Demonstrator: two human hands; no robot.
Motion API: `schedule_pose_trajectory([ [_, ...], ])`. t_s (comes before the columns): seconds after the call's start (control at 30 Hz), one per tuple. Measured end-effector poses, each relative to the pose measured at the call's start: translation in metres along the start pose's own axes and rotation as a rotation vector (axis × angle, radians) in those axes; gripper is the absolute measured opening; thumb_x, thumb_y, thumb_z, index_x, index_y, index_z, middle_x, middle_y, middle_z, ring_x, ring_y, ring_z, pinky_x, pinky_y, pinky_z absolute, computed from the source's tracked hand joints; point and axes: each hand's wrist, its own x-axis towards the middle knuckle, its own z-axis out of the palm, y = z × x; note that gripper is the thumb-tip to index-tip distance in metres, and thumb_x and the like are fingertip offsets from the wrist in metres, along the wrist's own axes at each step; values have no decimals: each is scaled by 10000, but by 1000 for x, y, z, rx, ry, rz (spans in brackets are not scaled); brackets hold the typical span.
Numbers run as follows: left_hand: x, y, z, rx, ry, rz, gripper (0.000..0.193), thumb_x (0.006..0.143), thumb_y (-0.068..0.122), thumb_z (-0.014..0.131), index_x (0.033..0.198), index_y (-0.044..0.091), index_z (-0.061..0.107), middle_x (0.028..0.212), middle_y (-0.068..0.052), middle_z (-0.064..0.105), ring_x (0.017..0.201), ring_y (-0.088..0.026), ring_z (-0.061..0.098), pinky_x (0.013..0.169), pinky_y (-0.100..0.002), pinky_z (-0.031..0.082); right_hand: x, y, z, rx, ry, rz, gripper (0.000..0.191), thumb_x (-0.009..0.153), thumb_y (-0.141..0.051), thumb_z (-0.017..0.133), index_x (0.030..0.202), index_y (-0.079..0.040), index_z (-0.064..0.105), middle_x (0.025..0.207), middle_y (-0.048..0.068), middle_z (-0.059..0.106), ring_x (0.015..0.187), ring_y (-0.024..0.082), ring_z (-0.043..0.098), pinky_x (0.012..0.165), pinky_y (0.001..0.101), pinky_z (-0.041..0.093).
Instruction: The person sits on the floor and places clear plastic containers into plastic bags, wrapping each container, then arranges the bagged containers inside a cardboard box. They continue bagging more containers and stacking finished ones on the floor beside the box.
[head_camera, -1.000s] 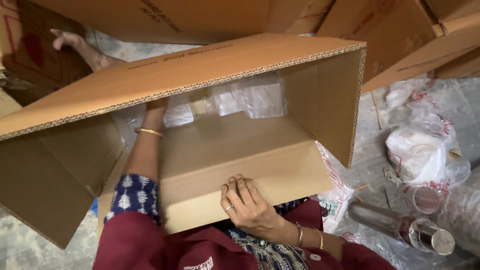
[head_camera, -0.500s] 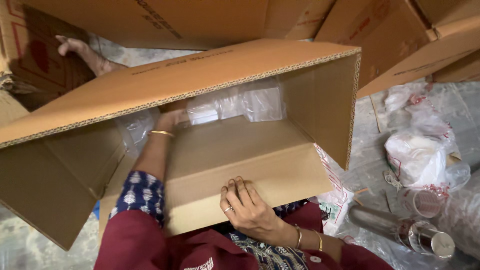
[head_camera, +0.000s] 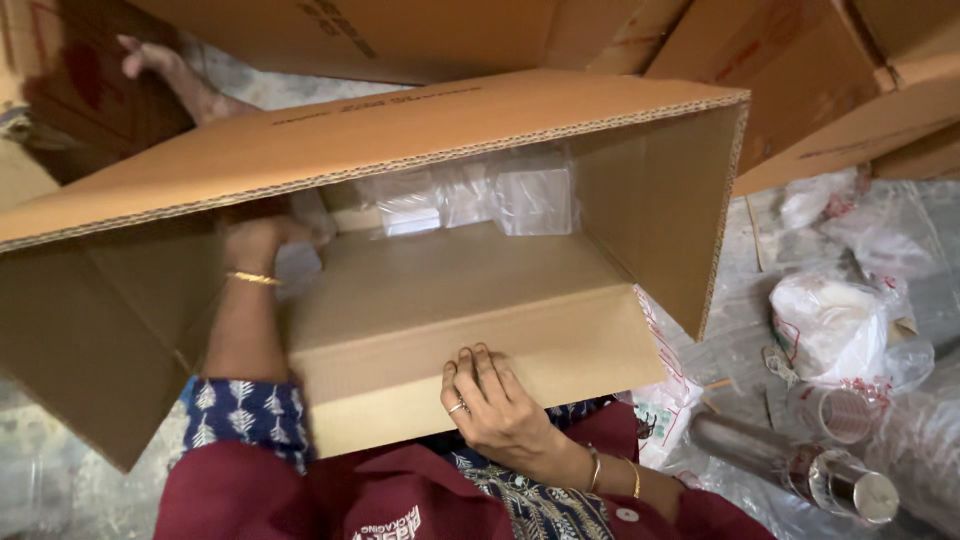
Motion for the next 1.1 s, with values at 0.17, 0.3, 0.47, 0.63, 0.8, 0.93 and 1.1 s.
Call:
schedule_pose_trajectory([
  [0.17, -5, -25, 15, -36, -39, -85, 693, 758, 372, 793, 1364, 107, 588, 1356, -220, 555, 1259, -392, 493, 1045, -480, 395, -1, -1, 3, 19, -13, 7, 348, 926, -178, 543, 1162, 51, 655, 1144, 217, 687, 1109, 355, 680, 966, 422, 547],
  [0.3, 7, -33, 17, -113, 19, -100, 674, 768, 368, 785, 1358, 104, 591, 1344, -219, 564, 1248, -392, 503, 1039, -483, 402, -2, 0, 5, 8, -8, 2, 364, 910, -182, 539, 1161, 54, 657, 1138, 230, 690, 1086, 360, 685, 959, 420, 555],
  [0.47, 11, -40, 10, -212, 135, -137, 651, 782, 362, 775, 1350, 100, 595, 1330, -219, 574, 1235, -392, 515, 1031, -487, 411, -3, -1, 8, -23, -6, -12, 334, 931, -171, 541, 1152, 53, 651, 1133, 224, 688, 1082, 355, 688, 954, 428, 555],
  [0.63, 19, -33, 4, -310, 241, -184, 628, 795, 357, 765, 1342, 97, 599, 1315, -218, 585, 1221, -392, 528, 1023, -490, 420, -5, 0, 8, -34, -2, -22, 340, 924, -173, 544, 1155, 53, 652, 1128, 224, 690, 1089, 361, 690, 952, 420, 557],
  [0.8, 22, -31, 1, -347, 299, -202, 605, 809, 351, 755, 1334, 93, 603, 1300, -217, 595, 1207, -392, 541, 1014, -494, 429, -5, 0, 7, -26, -20, -20, 358, 905, -186, 551, 1151, 54, 651, 1116, 224, 693, 1079, 361, 688, 956, 426, 555],
  [0.93, 24, -32, -3, -363, 330, -222, 586, 819, 347, 746, 1328, 90, 606, 1289, -217, 604, 1196, -392, 551, 1008, -496, 437, -5, 1, 6, -11, -27, -23, 361, 914, -180, 555, 1163, 63, 649, 1126, 227, 690, 1099, 363, 682, 974, 423, 542],
  [1.1, 31, -23, -2, -351, 305, -223, 564, 833, 341, 736, 1320, 87, 610, 1274, -216, 614, 1183, -392, 563, 1000, -500, 446, -4, 3, 5, 7, -20, -22, 382, 899, -197, 548, 1159, 63, 649, 1128, 236, 690, 1095, 369, 680, 963, 431, 538],
])
